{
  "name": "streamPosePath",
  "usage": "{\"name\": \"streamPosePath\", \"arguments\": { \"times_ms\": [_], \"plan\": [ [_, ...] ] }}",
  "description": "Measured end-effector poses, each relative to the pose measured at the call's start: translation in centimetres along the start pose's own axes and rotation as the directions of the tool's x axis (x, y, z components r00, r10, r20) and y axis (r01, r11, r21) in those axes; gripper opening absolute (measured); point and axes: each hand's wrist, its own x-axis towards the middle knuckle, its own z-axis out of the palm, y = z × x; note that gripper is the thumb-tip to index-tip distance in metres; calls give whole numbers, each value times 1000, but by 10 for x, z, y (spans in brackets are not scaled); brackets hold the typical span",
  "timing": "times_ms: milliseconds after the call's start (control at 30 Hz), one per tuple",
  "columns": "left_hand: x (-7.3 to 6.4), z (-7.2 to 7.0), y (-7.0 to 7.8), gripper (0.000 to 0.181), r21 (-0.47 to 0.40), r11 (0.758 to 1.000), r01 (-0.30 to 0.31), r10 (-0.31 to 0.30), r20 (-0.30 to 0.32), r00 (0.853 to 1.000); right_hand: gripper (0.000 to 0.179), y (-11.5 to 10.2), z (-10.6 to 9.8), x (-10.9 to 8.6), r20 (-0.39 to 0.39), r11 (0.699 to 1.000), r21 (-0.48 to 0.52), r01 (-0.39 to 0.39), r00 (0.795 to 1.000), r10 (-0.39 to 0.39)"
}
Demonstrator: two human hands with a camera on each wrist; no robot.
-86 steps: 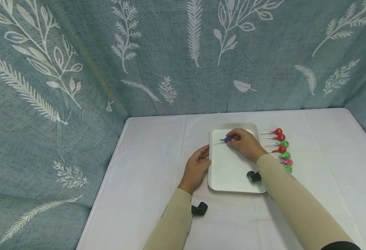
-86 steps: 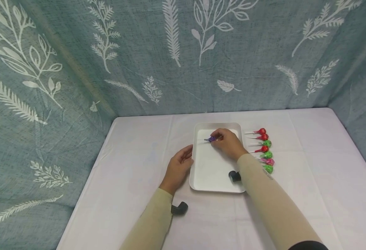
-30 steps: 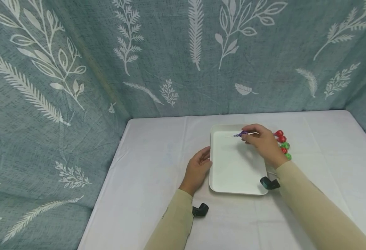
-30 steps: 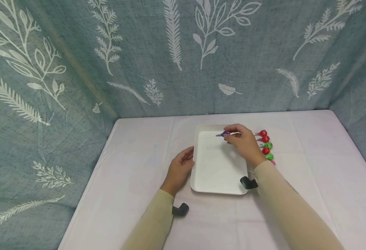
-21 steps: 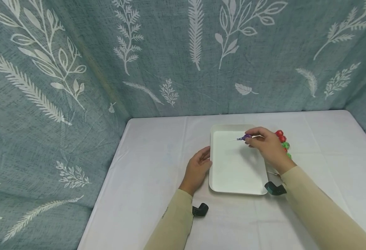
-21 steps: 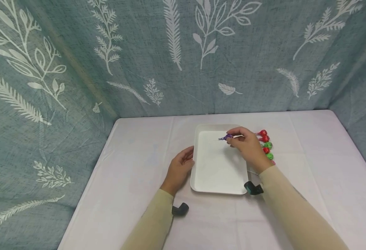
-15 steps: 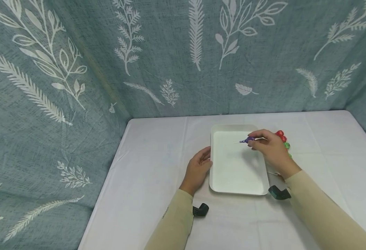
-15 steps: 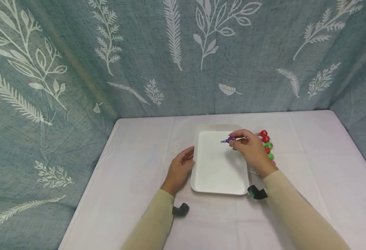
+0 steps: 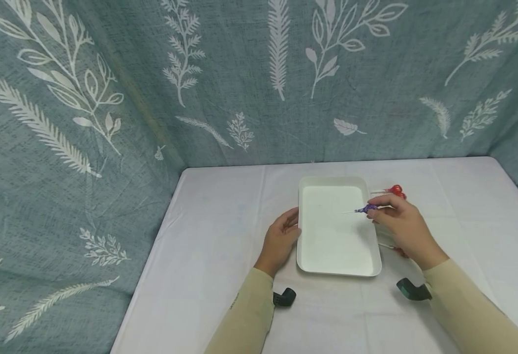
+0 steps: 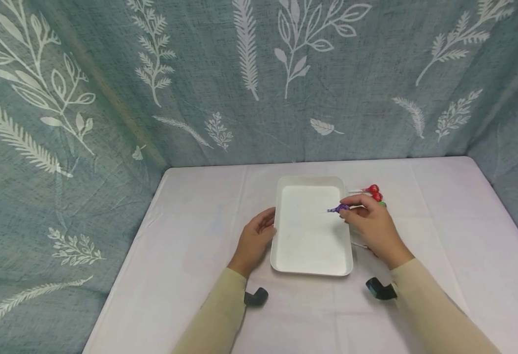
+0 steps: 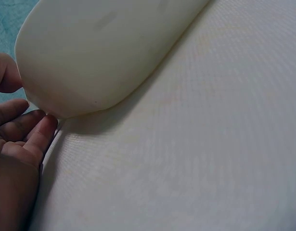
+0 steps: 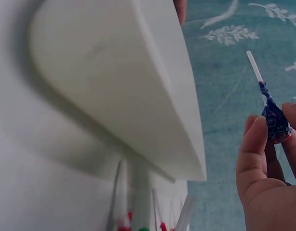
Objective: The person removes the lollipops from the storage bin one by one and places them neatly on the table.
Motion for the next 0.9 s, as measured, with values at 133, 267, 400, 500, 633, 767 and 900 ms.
{"name": "streamPosePath", "arguments": {
  "times_ms": [133, 267, 400, 500, 633, 767, 900],
  "plan": [
    [-1, 0, 1, 53, 6, 1000, -1, 1, 1, 1000, 40, 5, -5, -11, 3, 999, -38, -21, 1000, 21],
    [-2, -1, 1, 53, 6, 1000, -4, 4, 6, 1000, 41, 9, -10, -22, -16, 998, -56, -44, 999, 43],
    [-2, -1, -1, 53, 13, 1000, -4, 4, 7, 1000, 42, 13, -14, -31, -30, 996, -61, -66, 997, 65],
    [-3, -1, -1, 53, 16, 1000, -3, 3, 5, 1000, 42, 16, -16, -38, -32, 994, -55, -90, 996, 88],
    [-3, -1, 0, 53, 15, 1000, -2, 2, 6, 1000, 42, 19, -20, -48, -37, 993, -61, -105, 994, 103],
    [-4, -1, -1, 53, 31, 1000, 3, -3, 0, 1000, 44, 23, -26, -58, -53, 990, -88, -110, 993, 106],
    [-4, -2, -1, 53, 41, 999, 1, -1, -3, 1000, 48, 28, -29, -67, -79, 985, -110, -131, 989, 123]
  ]
}}
